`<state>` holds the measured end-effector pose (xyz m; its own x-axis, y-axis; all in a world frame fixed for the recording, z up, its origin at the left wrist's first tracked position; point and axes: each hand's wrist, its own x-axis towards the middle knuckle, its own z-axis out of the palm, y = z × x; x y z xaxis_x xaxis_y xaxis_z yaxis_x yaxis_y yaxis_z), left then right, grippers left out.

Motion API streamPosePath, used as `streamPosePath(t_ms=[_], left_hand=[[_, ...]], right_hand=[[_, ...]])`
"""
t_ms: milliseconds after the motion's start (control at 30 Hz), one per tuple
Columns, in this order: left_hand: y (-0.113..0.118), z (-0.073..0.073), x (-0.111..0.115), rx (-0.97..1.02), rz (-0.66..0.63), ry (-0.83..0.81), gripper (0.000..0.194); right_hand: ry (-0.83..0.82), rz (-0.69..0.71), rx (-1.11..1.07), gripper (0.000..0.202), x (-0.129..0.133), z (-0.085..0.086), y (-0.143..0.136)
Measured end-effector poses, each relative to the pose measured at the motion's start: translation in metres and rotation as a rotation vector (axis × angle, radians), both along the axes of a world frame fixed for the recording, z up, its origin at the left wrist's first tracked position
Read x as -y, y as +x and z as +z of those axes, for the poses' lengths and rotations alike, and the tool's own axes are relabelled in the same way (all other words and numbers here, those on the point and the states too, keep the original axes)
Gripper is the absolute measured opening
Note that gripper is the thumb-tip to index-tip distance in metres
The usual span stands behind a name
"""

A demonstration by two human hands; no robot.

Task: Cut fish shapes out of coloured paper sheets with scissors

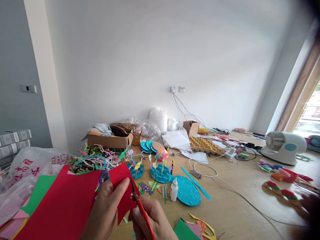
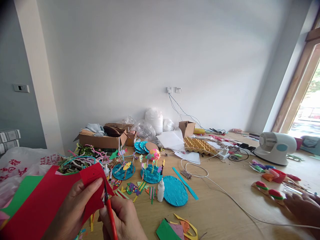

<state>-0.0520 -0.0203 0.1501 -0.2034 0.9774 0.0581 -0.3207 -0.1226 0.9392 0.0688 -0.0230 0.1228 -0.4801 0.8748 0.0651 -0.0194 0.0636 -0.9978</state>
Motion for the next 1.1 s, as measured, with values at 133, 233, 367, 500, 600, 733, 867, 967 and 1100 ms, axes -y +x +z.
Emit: streamPosePath(t_ms=[133,233,367,500,600,733,867,967,1100], left_hand=[[-0.001,0.0,0.0,-0.012,-0.014,-0.004,0.027],[-0.002,0.0,0.0,-0.013,-0.011,-0.006,0.027],[-0.001,0.001,0.002,0.02,-0.017,-0.023,0.027],[0.0,0.002,0.003,0.049,-0.006,-0.041,0.027],[0.0,0.001,0.001,0.059,-0.014,-0.039,0.027],[-0.001,0.001,0.0,0.074,-0.006,-0.054,0.027],[-0.003,-0.001,0.001,0.074,-0.002,-0.061,0.029],[-0.005,-0.004,0.001,0.064,-0.036,-0.047,0.029],[-0.005,-0.004,-0.001,0.057,-0.052,-0.037,0.029]], right_hand=[[-0.041,0.005,-0.045,0.07,0.003,0.004,0.002],[-0.053,0.006,-0.057,0.07,0.004,0.004,0.003],[-0.035,0.016,-0.065,0.069,0.003,0.002,0.002],[-0.034,0.017,-0.083,0.067,0.003,0.0,0.001],[-0.019,0.012,-0.082,0.066,0.002,-0.002,0.001],[0.026,0.018,-0.05,0.073,-0.003,-0.006,-0.002],[0.061,-0.018,-0.041,0.08,-0.008,-0.012,-0.004],[0.064,-0.018,0.0,0.081,-0.008,-0.011,-0.003],[0.05,-0.002,-0.003,0.078,-0.003,-0.002,0.0]])
